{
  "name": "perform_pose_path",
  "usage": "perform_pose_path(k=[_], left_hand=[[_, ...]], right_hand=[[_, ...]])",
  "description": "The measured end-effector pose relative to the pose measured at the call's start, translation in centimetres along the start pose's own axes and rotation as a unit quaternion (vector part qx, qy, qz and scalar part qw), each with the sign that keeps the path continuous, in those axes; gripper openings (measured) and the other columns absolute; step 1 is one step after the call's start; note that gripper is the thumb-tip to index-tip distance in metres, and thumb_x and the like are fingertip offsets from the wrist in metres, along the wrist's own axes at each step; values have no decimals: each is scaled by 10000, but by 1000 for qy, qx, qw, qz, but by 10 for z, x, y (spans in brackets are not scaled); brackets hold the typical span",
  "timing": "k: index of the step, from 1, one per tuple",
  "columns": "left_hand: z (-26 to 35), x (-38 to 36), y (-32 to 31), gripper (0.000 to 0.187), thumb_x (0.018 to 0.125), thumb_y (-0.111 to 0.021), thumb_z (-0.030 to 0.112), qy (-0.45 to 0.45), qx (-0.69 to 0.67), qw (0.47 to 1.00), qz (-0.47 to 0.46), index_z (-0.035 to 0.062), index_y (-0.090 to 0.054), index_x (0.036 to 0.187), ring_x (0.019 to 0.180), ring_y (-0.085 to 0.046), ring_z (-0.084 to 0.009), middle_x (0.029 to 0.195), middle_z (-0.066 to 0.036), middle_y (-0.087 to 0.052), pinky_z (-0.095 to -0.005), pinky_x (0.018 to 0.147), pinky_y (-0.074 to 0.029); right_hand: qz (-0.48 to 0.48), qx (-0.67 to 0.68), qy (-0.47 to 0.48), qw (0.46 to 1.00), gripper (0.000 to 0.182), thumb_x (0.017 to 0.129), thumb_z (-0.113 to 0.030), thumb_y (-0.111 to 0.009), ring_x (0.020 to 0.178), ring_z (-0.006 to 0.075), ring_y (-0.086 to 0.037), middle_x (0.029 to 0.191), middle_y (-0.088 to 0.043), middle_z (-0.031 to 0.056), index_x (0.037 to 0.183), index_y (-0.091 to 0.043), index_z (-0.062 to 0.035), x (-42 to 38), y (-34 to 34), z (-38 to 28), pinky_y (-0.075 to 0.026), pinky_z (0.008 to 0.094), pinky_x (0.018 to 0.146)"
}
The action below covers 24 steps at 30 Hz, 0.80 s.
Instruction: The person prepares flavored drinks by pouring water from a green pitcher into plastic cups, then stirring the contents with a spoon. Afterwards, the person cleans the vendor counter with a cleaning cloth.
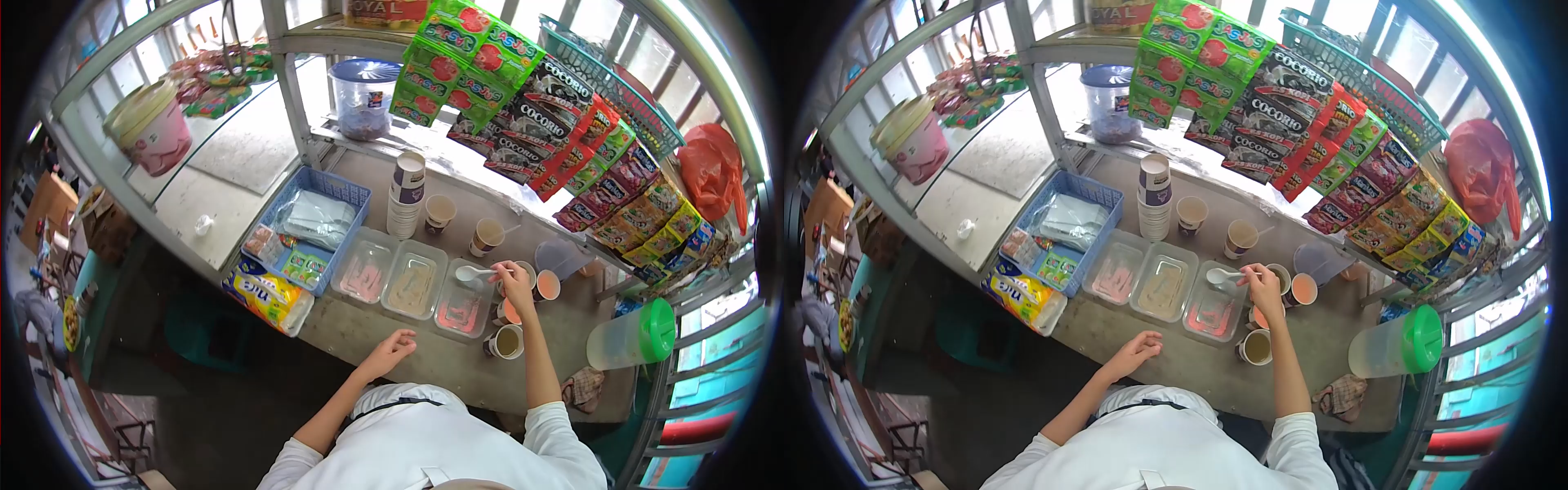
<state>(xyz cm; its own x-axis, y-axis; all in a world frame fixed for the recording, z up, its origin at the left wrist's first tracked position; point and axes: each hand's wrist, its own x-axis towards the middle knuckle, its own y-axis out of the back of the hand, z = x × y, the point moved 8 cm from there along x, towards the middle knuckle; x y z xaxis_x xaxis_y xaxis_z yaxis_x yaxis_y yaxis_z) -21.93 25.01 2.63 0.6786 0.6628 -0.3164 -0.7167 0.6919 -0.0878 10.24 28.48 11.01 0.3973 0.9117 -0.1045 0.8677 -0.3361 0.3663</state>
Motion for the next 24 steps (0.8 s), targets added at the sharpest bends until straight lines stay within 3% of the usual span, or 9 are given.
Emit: perform_pose_path(k=[1,4,9,11,15,18,24], left_hand=[[1,2,6,419,965,-613,282,-5,6,1000,-3,75,-506,1314,937,-592,-143,1128,-80,-584,-290,877,-467],[4,4,14,420,981,-591,245,29,40,998,-50,75,-479,1349,1072,-590,-161,1207,-96,-578,-310,944,-454],[0,11,17,407,972,-602,232,41,39,997,-56,84,-503,1338,1024,-587,-135,1175,-67,-586,-284,910,-464],[-5,15,16,430,959,-619,278,35,23,998,-55,92,-513,1332,959,-575,-115,1136,-55,-593,-272,899,-453],[-6,20,13,417,967,-607,251,43,18,997,-66,90,-506,1338,991,-581,-124,1158,-57,-590,-278,906,-456],[-1,22,12,390,981,-586,205,53,25,995,-75,86,-501,1342,1047,-593,-141,1190,-60,-584,-289,919,-458],[9,21,16,362,1019,-503,304,56,-8,996,-68,102,-534,1318,1049,-595,-140,1185,-56,-601,-289,910,-449]], right_hand=[[10,-1,-1,1000,258,985,-216,-509,487,49,-469,762,-699,75,1002,-660,-7,0,0,1,-356,207,442],[45,0,-11,999,302,969,-228,-502,453,55,-450,732,-711,70,984,-696,3,1,-1,14,-345,229,430],[64,5,-44,997,308,949,-243,-510,422,76,-492,712,-723,64,991,-709,-10,1,-5,18,-378,251,408],[46,-19,-50,998,301,949,-243,-517,427,78,-496,714,-723,54,1010,-705,-16,2,-5,15,-388,254,418],[-12,-55,-38,998,280,949,-238,-531,461,84,-526,723,-725,32,1039,-700,-35,3,-14,1,-408,260,446],[-35,-55,-40,997,263,935,-241,-555,502,111,-567,710,-715,40,1057,-695,-55,1,-22,0,-438,281,490],[93,-259,38,961,272,862,-291,-661,671,270,-665,770,-700,116,1022,-681,-72,0,-1,-11,-499,401,622]])
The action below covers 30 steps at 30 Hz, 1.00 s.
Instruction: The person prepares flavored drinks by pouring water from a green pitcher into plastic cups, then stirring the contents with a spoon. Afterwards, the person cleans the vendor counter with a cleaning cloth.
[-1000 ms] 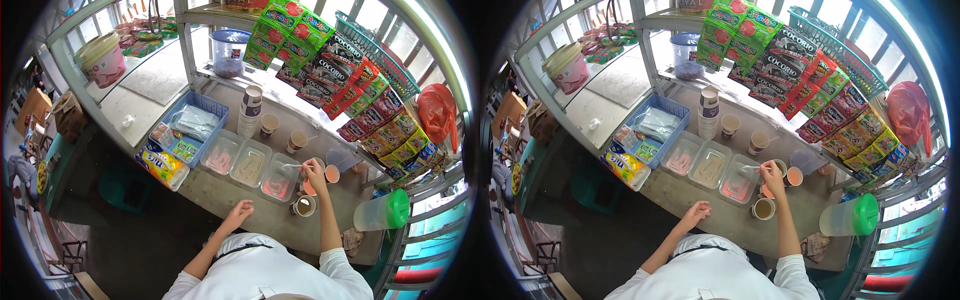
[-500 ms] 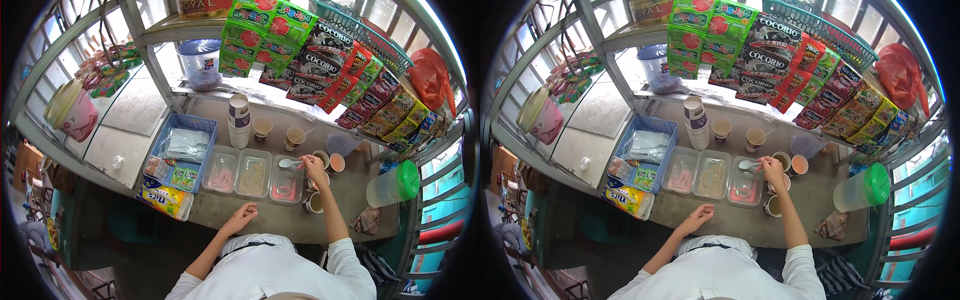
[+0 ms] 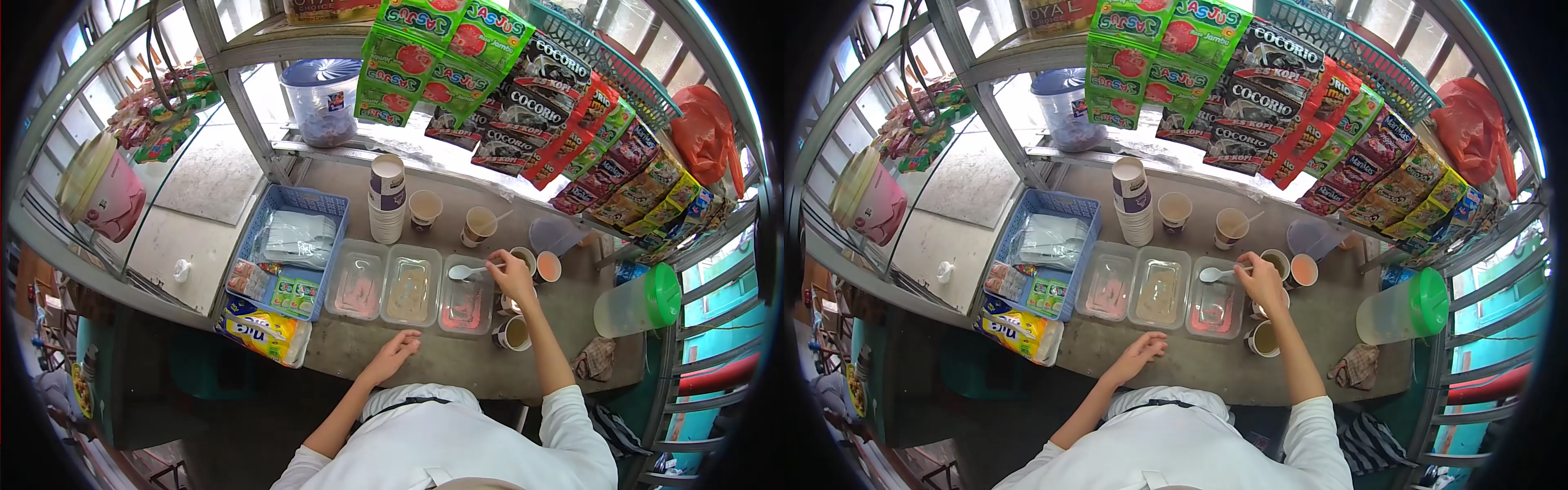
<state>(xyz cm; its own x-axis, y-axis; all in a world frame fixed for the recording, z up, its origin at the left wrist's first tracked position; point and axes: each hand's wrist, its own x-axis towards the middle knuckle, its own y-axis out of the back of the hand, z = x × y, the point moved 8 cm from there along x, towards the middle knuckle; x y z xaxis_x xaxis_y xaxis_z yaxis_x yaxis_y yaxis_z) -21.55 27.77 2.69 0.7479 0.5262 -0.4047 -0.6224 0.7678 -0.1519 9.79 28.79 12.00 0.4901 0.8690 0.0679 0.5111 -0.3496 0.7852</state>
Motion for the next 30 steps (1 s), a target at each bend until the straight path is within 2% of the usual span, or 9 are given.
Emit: perform_pose_path(k=[5,8,14,15,17,21,22,30], left_hand=[[-8,-6,10,402,1041,-431,392,20,-79,996,21,102,-573,1280,1000,-577,-121,1124,-27,-632,-280,882,-442],[-10,-9,14,371,1034,-469,344,11,-24,999,30,86,-565,1282,1001,-588,-123,1107,-40,-649,-270,871,-444],[-13,-12,21,314,999,-555,235,7,-46,997,65,77,-560,1271,951,-602,-115,1117,-43,-638,-234,838,-438],[-14,-11,22,325,1004,-544,260,2,-35,997,64,86,-553,1278,977,-606,-124,1138,-49,-639,-254,856,-442],[-21,-8,23,347,1015,-520,309,-7,-10,998,61,103,-539,1293,1031,-612,-142,1180,-60,-640,-294,893,-450],[-16,-10,18,346,1015,-523,289,13,-32,997,72,99,-527,1304,1048,-616,-146,1188,-68,-642,-300,897,-457],[-17,-9,16,347,1015,-523,289,13,-31,997,67,99,-526,1305,1051,-616,-147,1190,-70,-642,-301,898,-457],[-17,-4,18,360,1013,-524,291,13,-18,998,52,98,-521,1318,1061,-615,-148,1197,-79,-639,-298,902,-457]], right_hand=[[3,-101,-13,995,271,848,-303,-672,774,312,-674,822,-684,110,993,-675,-74,-4,12,-8,-509,436,659],[6,-136,-6,991,265,848,-302,-670,796,319,-674,860,-684,108,1000,-674,-85,-6,14,-9,-518,438,673],[15,-166,16,986,245,816,-255,-688,836,326,-673,890,-683,109,1007,-678,-101,-13,17,-11,-530,445,700],[16,-175,25,984,243,808,-242,-692,839,327,-672,885,-682,110,1007,-679,-103,-12,18,-12,-532,447,703],[6,-177,37,984,231,789,-202,-695,852,324,-667,893,-681,110,996,-684,-100,-14,16,-11,-535,449,717],[-5,-188,80,979,208,764,-138,-692,881,315,-654,922,-681,110,967,-692,-89,-20,6,-6,-539,445,746],[-15,-188,67,980,200,757,-116,-685,912,306,-645,936,-681,106,954,-696,-83,-21,5,-5,-538,438,760],[-25,-119,72,990,222,782,-159,-710,940,284,-629,939,-673,74,995,-691,-98,-19,12,-36,-523,426,794]])
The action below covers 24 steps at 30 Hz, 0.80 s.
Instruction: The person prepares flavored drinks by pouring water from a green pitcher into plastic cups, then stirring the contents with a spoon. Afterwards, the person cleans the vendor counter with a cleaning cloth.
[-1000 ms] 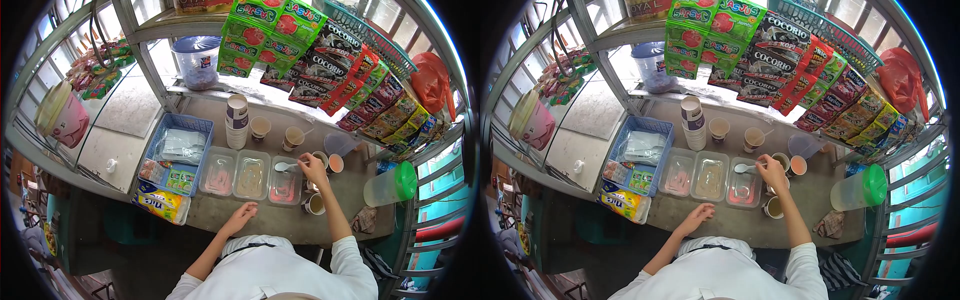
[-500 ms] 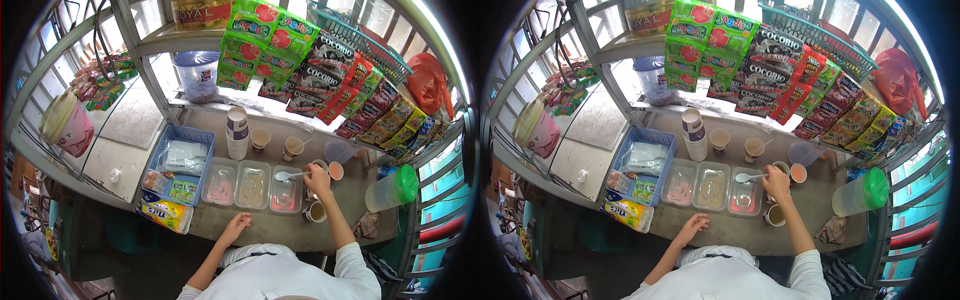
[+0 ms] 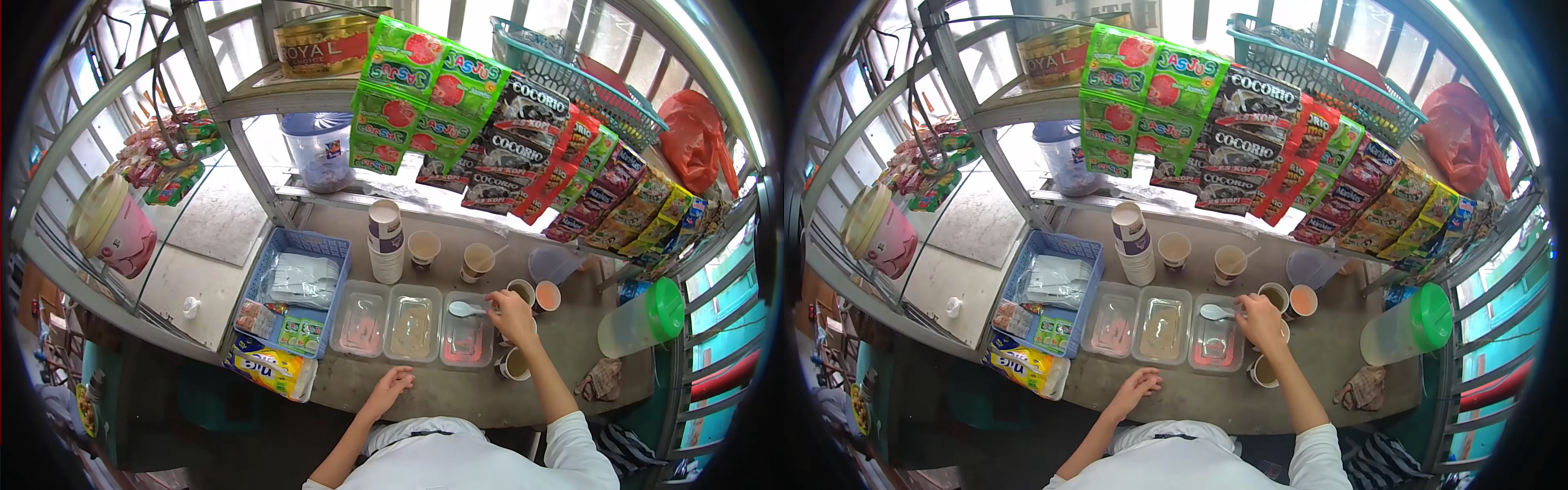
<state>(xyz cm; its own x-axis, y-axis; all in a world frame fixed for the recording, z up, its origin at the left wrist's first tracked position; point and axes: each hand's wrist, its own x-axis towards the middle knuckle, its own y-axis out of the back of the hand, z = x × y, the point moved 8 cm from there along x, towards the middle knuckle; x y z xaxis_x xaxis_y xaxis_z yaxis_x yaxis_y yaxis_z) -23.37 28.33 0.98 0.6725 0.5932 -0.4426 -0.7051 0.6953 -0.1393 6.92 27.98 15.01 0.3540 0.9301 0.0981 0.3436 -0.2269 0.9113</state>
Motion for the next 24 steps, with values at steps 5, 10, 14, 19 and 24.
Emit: perform_pose_path(k=[5,10,14,19,24], left_hand=[[33,9,7,361,1000,-555,261,-35,-21,999,5,81,-527,1312,1064,-618,-151,1195,-88,-635,-301,908,-464],[100,49,37,355,953,-633,175,-238,13,966,96,55,-548,1276,1038,-611,-139,1138,-64,-631,-285,864,-489],[168,76,67,423,898,-682,134,-299,39,919,256,26,-532,1279,994,-611,-142,1119,-69,-625,-262,763,-519],[180,109,80,542,884,-676,119,-337,103,875,332,17,-451,1366,987,-609,-143,1175,-92,-603,-246,686,-516],[178,111,70,649,864,-687,133,-363,156,850,350,3,-376,1418,978,-595,-194,1179,-129,-575,-305,730,-521]], right_hand=[[2,89,77,993,362,791,-209,-729,1032,291,-603,1064,-638,78,1135,-646,-132,35,12,-56,-502,420,870],[54,235,173,955,689,797,-297,-753,1172,334,-550,1245,-552,165,1405,-461,-156,94,15,-116,-458,425,976],[55,284,180,940,874,782,-340,-779,1205,314,-530,1358,-509,178,1499,-316,-152,138,2,-150,-422,447,1013],[50,327,192,924,939,778,-366,-788,1252,330,-514,1385,-484,193,1526,-257,-164,168,-16,-172,-408,466,1037],[55,375,169,910,938,755,-336,-814,1229,314,-545,1298,-556,179,1518,-283,-210,179,-29,-169,-444,468,1010]])
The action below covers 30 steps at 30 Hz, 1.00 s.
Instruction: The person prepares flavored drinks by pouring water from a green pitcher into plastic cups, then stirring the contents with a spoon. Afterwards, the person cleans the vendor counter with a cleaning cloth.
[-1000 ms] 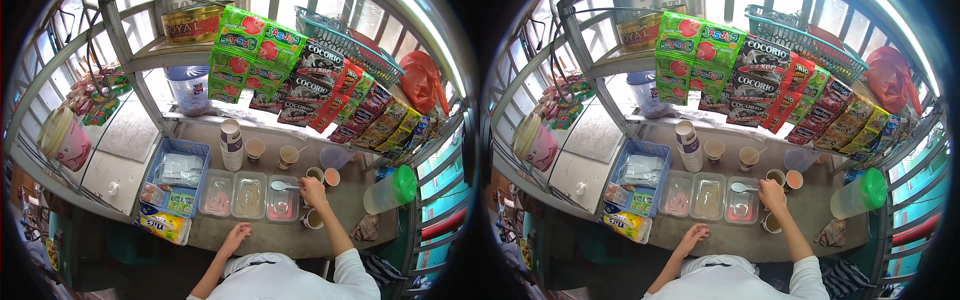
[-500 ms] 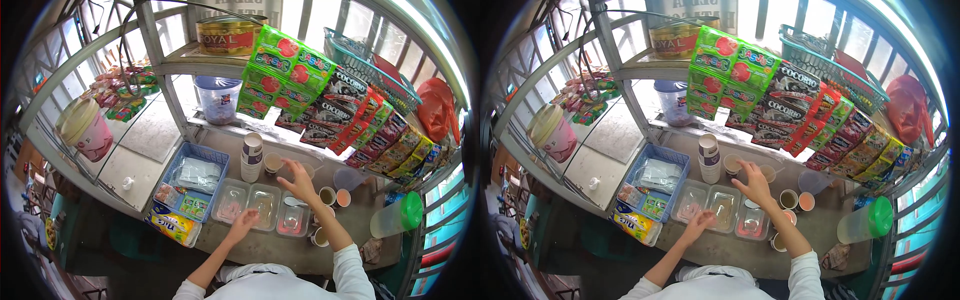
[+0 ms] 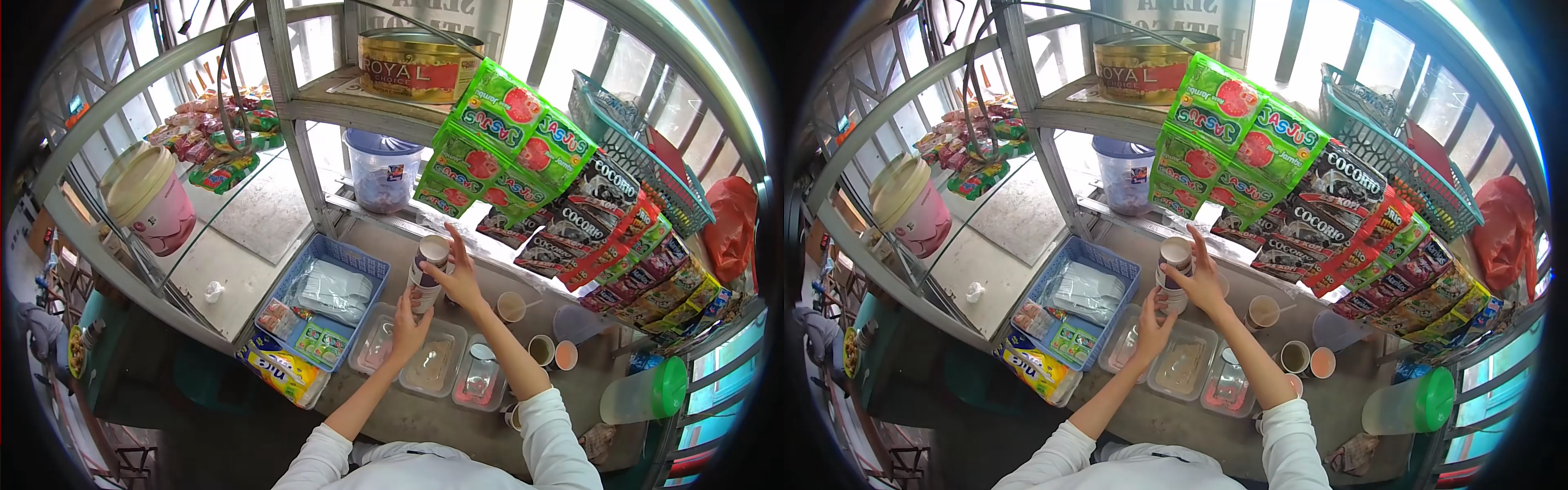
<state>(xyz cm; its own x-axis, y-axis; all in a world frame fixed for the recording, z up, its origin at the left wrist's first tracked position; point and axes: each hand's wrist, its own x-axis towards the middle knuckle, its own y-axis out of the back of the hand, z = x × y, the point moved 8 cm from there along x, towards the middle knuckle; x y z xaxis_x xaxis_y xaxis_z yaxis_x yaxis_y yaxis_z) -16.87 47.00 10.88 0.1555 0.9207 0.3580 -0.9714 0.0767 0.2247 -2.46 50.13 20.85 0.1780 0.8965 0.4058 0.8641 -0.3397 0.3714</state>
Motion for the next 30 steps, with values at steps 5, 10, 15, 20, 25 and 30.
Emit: perform_pose_path(k=[5,10,15,20,25,30], left_hand=[[18,-2,2,716,834,-706,155,-56,98,994,-7,-13,-337,1424,972,-585,-283,1146,-172,-563,-404,816,-498],[24,2,4,750,843,-696,253,-12,138,989,-49,-34,-308,1418,1039,-571,-400,1179,-256,-548,-465,902,-470],[30,5,7,705,839,-697,257,-2,179,981,-73,-17,-347,1387,1058,-563,-404,1167,-236,-551,-476,904,-468],[27,8,11,617,852,-693,261,-55,160,986,7,-6,-413,1332,1109,-532,-393,1189,-212,-533,-475,922,-455],[32,10,12,493,872,-695,211,-70,142,986,52,-24,-480,1247,1103,-539,-356,1136,-194,-549,-439,937,-433],[30,17,15,450,867,-704,215,-74,126,985,87,-16,-508,1201,1098,-531,-348,1134,-176,-553,-432,950,-412]], right_hand=[[3,65,-11,998,898,745,-254,-820,1140,267,-611,1218,-618,148,1494,-326,-212,0,-2,-1,-510,439,939],[5,48,-16,999,867,738,-260,-826,1104,263,-629,1164,-647,141,1468,-361,-212,-1,2,-7,-524,444,918],[14,26,-18,999,808,723,-285,-843,1095,254,-635,1172,-656,130,1401,-415,-189,-1,5,-9,-535,432,889],[25,19,-12,999,789,729,-346,-839,1069,277,-649,1129,-667,139,1377,-422,-181,-4,6,-14,-555,414,870],[45,38,-15,998,784,720,-302,-844,1075,255,-645,1159,-664,123,1364,-423,-153,-3,11,-18,-539,412,861],[44,31,-16,998,786,716,-290,-847,1081,246,-641,1168,-662,117,1364,-427,-145,-1,12,-22,-527,416,866]])
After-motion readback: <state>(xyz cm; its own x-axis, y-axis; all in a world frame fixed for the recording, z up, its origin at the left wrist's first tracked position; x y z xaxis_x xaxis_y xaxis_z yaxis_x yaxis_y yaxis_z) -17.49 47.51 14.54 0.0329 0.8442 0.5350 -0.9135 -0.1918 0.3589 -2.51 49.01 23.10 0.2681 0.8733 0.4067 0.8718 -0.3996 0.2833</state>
